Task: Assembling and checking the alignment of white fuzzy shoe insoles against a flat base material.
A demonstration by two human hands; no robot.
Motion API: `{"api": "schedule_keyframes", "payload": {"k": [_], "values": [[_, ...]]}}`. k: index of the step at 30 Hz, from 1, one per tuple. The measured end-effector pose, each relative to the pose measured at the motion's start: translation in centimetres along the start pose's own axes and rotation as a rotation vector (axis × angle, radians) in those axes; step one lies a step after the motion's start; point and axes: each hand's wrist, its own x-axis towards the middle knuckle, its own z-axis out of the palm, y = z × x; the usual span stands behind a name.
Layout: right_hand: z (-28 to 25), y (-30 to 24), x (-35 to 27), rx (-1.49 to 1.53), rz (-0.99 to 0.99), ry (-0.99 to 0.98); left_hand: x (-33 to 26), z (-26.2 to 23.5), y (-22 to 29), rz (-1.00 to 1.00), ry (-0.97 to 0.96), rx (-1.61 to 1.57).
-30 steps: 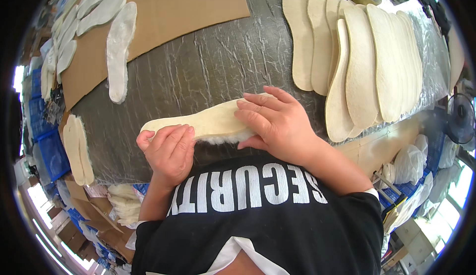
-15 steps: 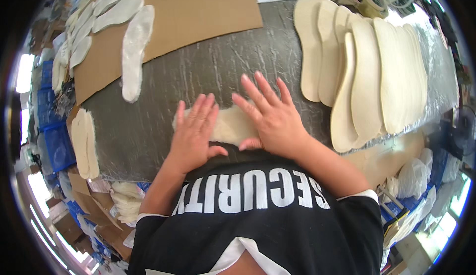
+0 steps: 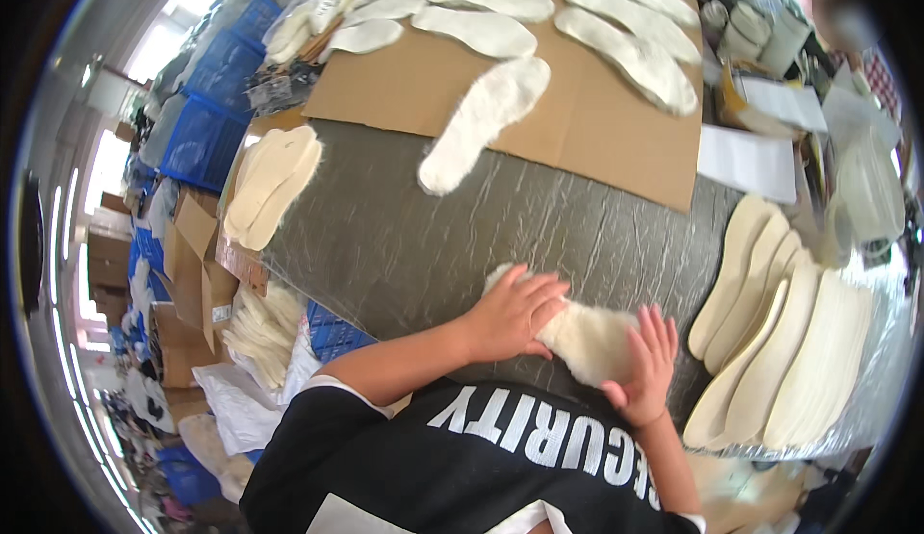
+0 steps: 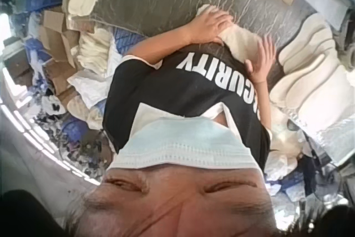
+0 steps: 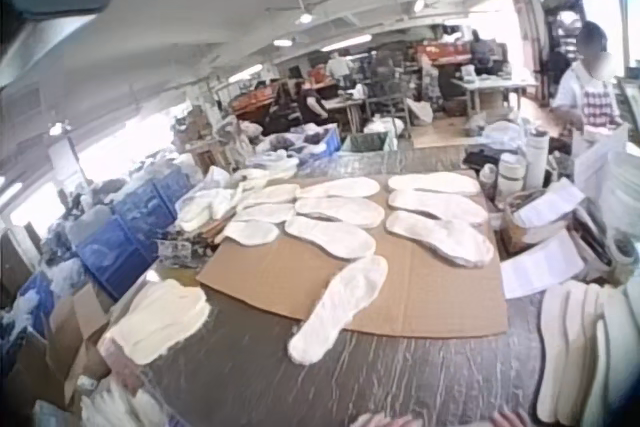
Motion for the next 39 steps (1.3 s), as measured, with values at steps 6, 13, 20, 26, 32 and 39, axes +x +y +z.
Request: {"api": "schedule_keyframes", "payload": {"k": [6, 13, 20, 26, 32, 39], "values": [[-1.6, -1.5, -1.4, 0.01, 0.095, 0.165, -5.3, -4.9, -1.3, -0.103, 0.243, -0.001], [-1.9, -1.9, -1.8, 0.065, 0.162, 0.225, -17.0, -18.2, -13.6, -0.759, 0.431, 0.88], [-1.5, -2.4, -1.4, 0.03, 0.127, 0.229, -17.4, -16.0, -20.5, -0.96, 0.194, 0.594], [-1.6, -3.4, -1.8, 0.057, 0.088, 0.152, -2.9, -6.2, -16.5, -0.636, 0.527, 0.231], [-2.4, -3.8, -2.7, 0.056, 0.174, 0.196, 0.3, -3.6, -13.9, -0.723, 0.352, 0.065], [-1.8, -3.1, -1.5, 0.158, 0.193, 0.171, -6.9, -4.1, -5.5, -0.395, 0.211, -0.06]]}}
